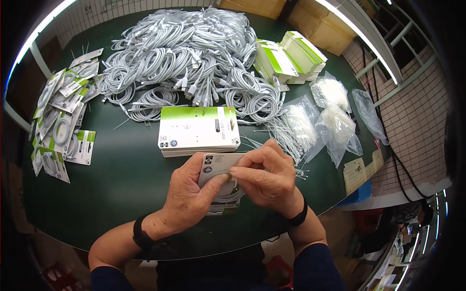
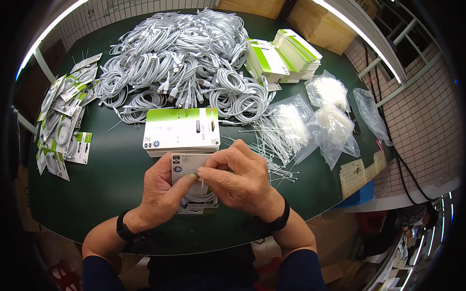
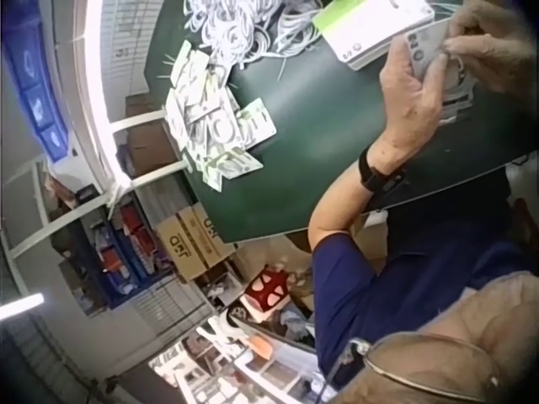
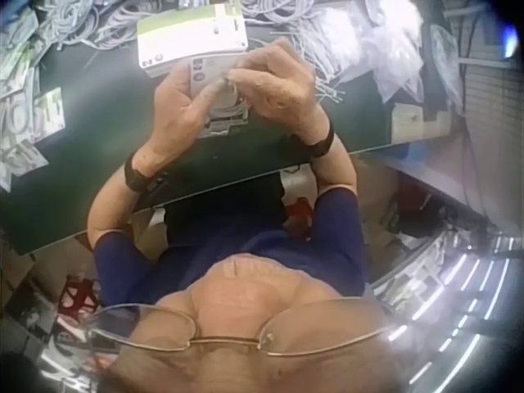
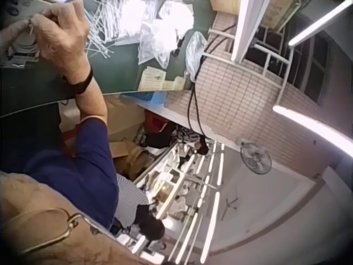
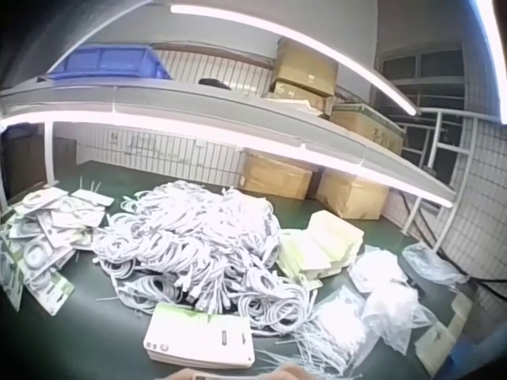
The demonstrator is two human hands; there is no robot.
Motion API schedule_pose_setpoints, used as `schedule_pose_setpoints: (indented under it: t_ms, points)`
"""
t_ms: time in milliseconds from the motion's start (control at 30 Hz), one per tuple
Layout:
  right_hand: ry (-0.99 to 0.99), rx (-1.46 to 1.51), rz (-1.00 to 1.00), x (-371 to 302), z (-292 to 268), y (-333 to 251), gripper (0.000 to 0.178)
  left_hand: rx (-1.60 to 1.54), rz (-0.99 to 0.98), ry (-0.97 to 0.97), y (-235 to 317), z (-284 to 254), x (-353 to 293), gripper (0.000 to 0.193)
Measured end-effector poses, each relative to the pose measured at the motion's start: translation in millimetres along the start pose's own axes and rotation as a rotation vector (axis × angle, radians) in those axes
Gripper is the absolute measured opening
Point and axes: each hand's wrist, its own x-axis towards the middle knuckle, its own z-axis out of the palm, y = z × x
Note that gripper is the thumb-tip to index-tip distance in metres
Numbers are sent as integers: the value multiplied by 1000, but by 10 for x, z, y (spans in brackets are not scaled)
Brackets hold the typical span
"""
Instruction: The person packages a cable by hand by placing it onto a card and securing it with two zip ties. They thread the zip ties through the card and cable, pull them tight, and then set the assembly aside to repeat the process.
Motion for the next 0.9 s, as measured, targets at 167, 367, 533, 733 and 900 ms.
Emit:
schedule_pose_setpoints:
  t_ms: [167, 367, 533, 733, 900]
  points:
    - [222, 426, 331, -58, -33, 116, 25, -97, -55, 9, 84, -3, 53, 27]
    - [-97, 1265, 1093, -123, 13, 256, 21, -155, -106, -81, 142, 68, 13, 27]
    - [-148, 1470, 1006, -213, 106, 303, 24, -74, -90, -108, 137, 68, -36, 28]
    - [-221, 1583, 1053, -302, 174, 385, 26, -79, -78, -104, 151, 103, -49, 27]
    - [-207, 1609, 1019, -285, 189, 352, 26, -88, -74, -90, 154, 109, -59, 27]
